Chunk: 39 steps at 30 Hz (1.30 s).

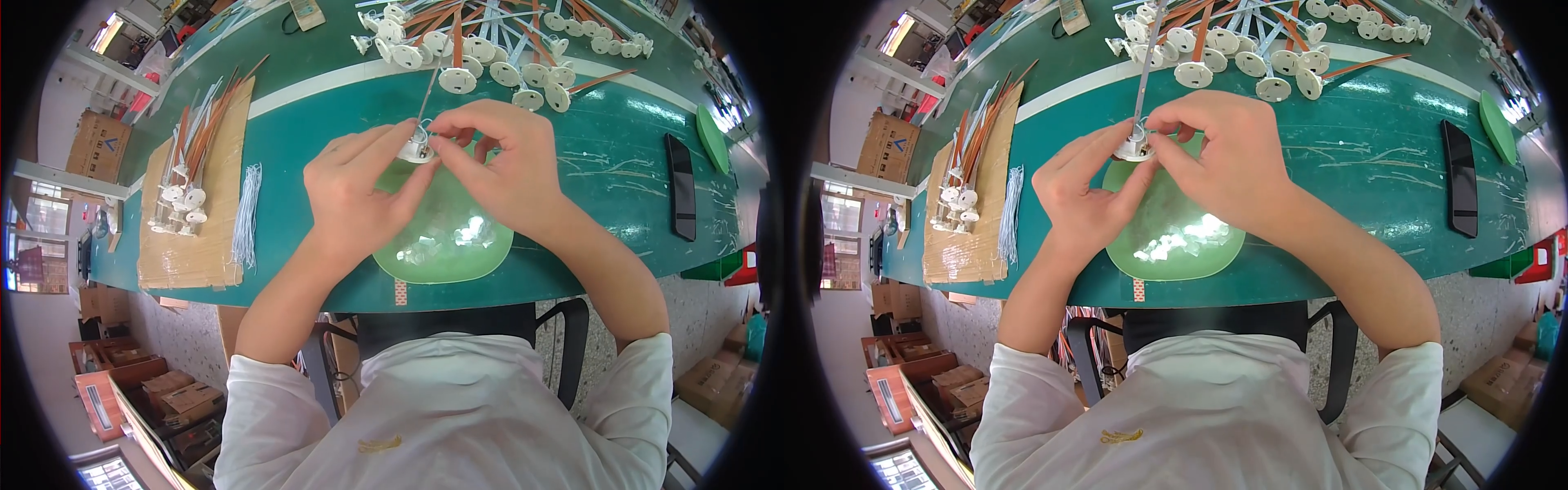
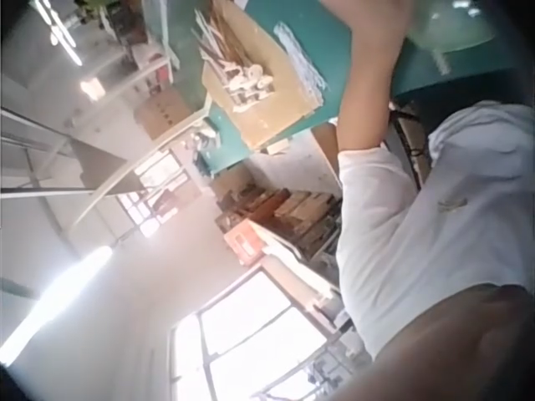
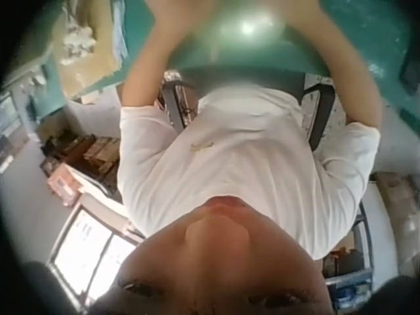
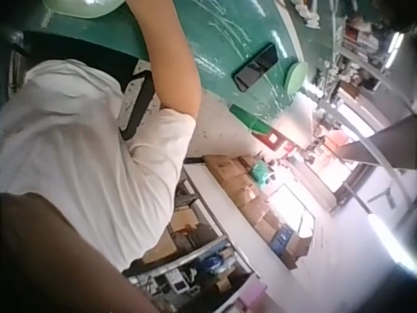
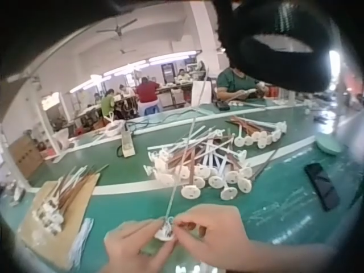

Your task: Manual assembly of LED strips onto plastic circular bases on a factory production line.

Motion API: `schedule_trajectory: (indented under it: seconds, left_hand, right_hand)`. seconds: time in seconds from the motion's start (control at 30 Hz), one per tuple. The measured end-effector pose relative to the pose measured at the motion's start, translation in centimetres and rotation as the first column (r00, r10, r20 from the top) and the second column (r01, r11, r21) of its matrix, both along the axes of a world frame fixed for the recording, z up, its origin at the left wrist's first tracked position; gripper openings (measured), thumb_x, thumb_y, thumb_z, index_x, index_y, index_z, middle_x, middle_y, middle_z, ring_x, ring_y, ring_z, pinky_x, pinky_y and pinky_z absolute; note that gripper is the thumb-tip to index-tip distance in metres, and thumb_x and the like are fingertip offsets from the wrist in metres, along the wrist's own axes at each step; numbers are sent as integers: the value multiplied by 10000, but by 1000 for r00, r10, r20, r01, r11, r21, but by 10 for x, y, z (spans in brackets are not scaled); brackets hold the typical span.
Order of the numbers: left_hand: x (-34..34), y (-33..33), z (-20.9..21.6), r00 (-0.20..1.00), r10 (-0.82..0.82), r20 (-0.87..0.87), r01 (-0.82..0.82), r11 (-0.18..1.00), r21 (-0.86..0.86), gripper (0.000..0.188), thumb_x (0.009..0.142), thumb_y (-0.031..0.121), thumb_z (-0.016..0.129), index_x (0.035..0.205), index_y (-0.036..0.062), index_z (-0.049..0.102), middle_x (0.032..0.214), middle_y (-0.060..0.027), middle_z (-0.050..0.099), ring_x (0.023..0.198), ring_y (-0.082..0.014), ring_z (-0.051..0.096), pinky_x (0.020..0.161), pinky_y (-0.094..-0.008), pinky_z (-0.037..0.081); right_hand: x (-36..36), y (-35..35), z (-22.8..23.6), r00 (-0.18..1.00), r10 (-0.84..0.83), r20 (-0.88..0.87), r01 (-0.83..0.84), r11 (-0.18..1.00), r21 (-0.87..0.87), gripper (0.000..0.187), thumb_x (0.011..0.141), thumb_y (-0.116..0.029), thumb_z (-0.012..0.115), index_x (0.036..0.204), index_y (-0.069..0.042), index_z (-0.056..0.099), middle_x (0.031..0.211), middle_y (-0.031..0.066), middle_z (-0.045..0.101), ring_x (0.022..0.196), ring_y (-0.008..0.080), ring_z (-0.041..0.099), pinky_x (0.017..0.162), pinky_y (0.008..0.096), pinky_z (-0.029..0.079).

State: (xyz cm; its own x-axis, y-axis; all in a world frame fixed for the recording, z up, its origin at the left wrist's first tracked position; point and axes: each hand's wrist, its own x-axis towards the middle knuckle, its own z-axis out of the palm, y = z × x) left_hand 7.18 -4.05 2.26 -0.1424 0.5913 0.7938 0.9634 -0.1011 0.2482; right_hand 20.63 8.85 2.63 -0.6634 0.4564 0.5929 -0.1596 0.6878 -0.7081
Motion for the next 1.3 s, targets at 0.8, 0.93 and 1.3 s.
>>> schedule_trajectory:
  seconds: [0.8, 0.93, 1.3]
  left_hand:
    - [1, 1, 1, 994, -38, -103, 42, 998, 38, 362, 653, 126, 837, 983, 31, 723, 862, -78, 722, 709, -224, 683, 654, -325, 507]
    - [2, 1, 0, 994, -41, -98, 44, 998, 34, 368, 644, 117, 832, 985, 31, 722, 867, -79, 722, 702, -225, 679, 656, -326, 508]
    - [-1, 0, 1, 992, -9, -127, 13, 999, 30, 393, 632, 124, 826, 998, 29, 722, 863, -87, 720, 685, -228, 669, 646, -324, 508]
  right_hand:
    - [0, -1, 2, 988, 82, 130, -55, 978, -199, 112, 840, -56, 692, 945, -28, 720, 882, 34, 717, 766, 91, 674, 613, 218, 478]
    - [0, -1, 1, 990, 77, 116, -55, 981, -187, 111, 838, -54, 692, 941, -24, 721, 872, 39, 716, 756, 94, 681, 603, 214, 477]
    - [2, -3, 3, 998, 5, 65, 2, 994, -109, 91, 799, -31, 694, 880, 9, 702, 799, 54, 693, 680, 94, 638, 610, 225, 510]
